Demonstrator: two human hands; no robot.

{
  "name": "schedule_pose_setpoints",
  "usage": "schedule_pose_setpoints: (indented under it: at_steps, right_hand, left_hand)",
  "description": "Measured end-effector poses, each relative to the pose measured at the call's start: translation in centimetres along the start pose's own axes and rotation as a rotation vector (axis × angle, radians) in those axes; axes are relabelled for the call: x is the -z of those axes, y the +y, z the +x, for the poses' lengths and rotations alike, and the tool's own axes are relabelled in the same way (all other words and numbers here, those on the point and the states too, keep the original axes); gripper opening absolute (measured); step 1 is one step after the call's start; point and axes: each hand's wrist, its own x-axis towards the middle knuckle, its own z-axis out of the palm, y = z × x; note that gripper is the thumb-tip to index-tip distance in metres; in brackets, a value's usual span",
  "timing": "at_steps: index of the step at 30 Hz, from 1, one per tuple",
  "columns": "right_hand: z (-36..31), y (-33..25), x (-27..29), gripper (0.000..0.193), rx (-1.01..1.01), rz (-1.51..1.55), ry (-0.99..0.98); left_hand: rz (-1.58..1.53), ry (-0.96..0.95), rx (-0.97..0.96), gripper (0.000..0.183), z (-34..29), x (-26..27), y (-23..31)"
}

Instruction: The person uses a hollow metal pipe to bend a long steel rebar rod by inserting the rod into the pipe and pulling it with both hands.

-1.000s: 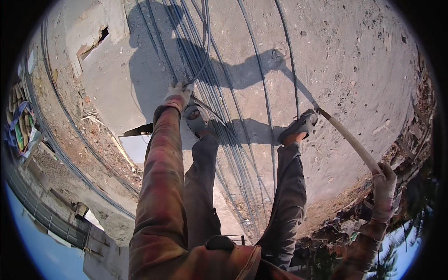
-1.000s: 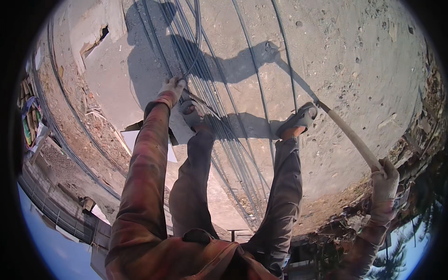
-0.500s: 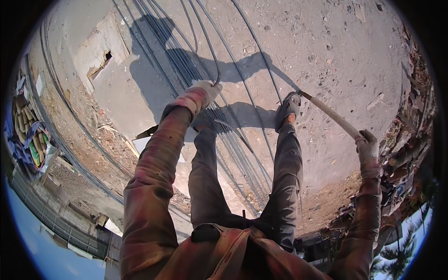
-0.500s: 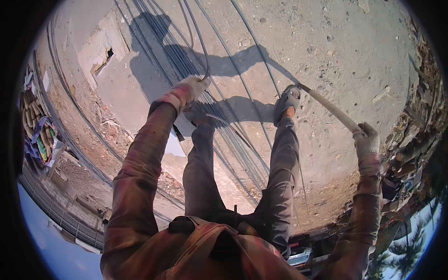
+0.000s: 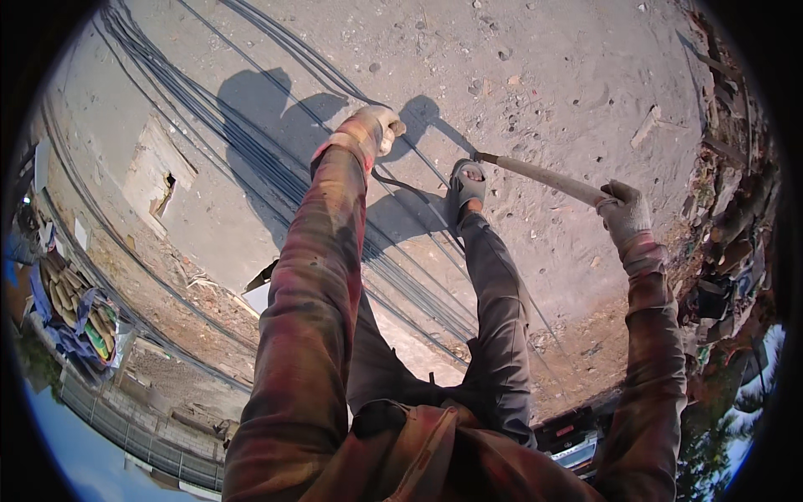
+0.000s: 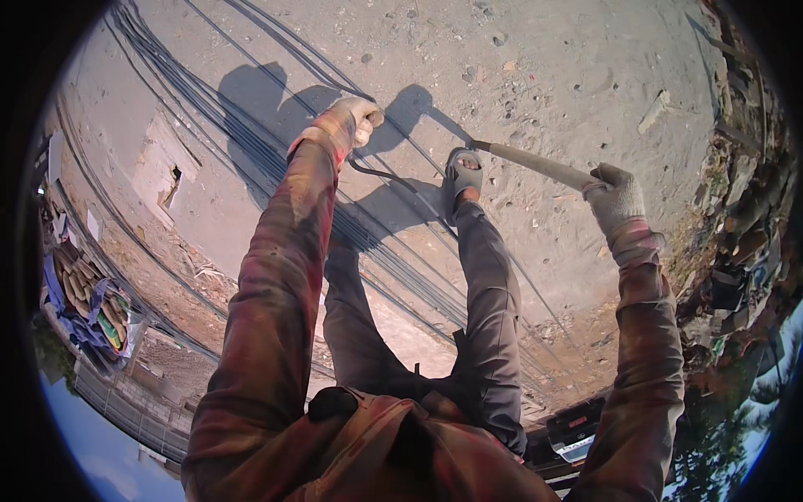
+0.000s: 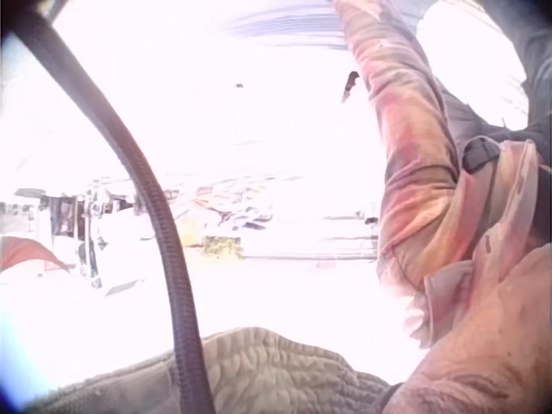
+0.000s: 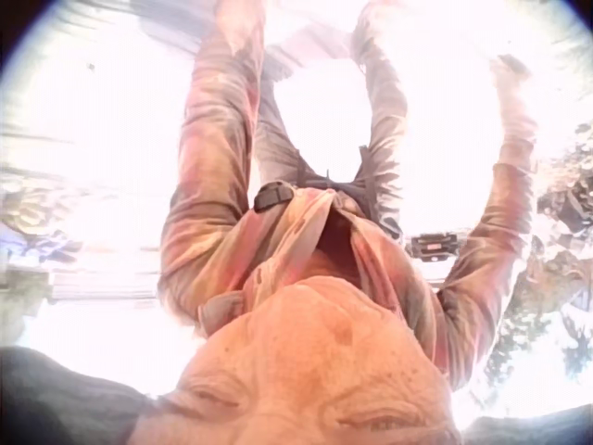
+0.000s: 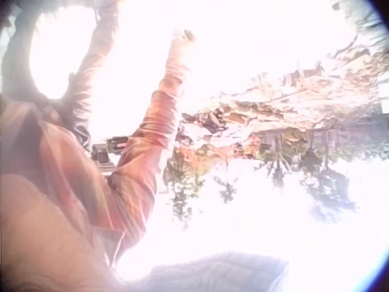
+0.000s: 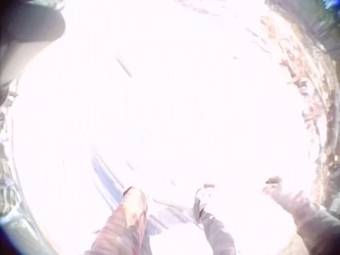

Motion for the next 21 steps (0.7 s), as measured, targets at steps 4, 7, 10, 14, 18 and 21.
schedule_pose_setpoints:
  at_steps: [4, 7, 10, 14, 18, 21]
  right_hand:
    - [0.2, 1.5, 0.2, 0.028, 0.005, 0.019, -0.036]
    - [-0.4, 2.1, 1.1, 0.026, -0.028, 0.029, -0.032]
    - [-1.7, 2.0, 1.3, 0.024, -0.069, 0.022, -0.006]
    - [-3.2, 0.0, -2.0, 0.021, -0.029, 0.083, 0.025]
    - [-5.8, 2.0, -1.5, 0.021, -0.105, 0.015, 0.051]
    - [-7.0, 0.0, -2.1, 0.02, -0.176, 0.075, 0.03]
  left_hand:
    - [-0.01, 0.06, -0.209, 0.025, -0.4, 1.7, -3.6]
    - [0.063, 0.086, -0.315, 0.026, -2.7, 1.7, -6.6]
    - [0.128, 0.192, -0.387, 0.024, 3.7, 0.1, -7.0]
    - [0.758, 0.569, -0.591, 0.026, 17.9, 3.1, -4.7]
    - [1.612, 0.303, -0.377, 0.026, 19.1, -4.8, 0.8]
    - [1.041, 0.357, -0.414, 0.029, 18.6, -4.5, 0.0]
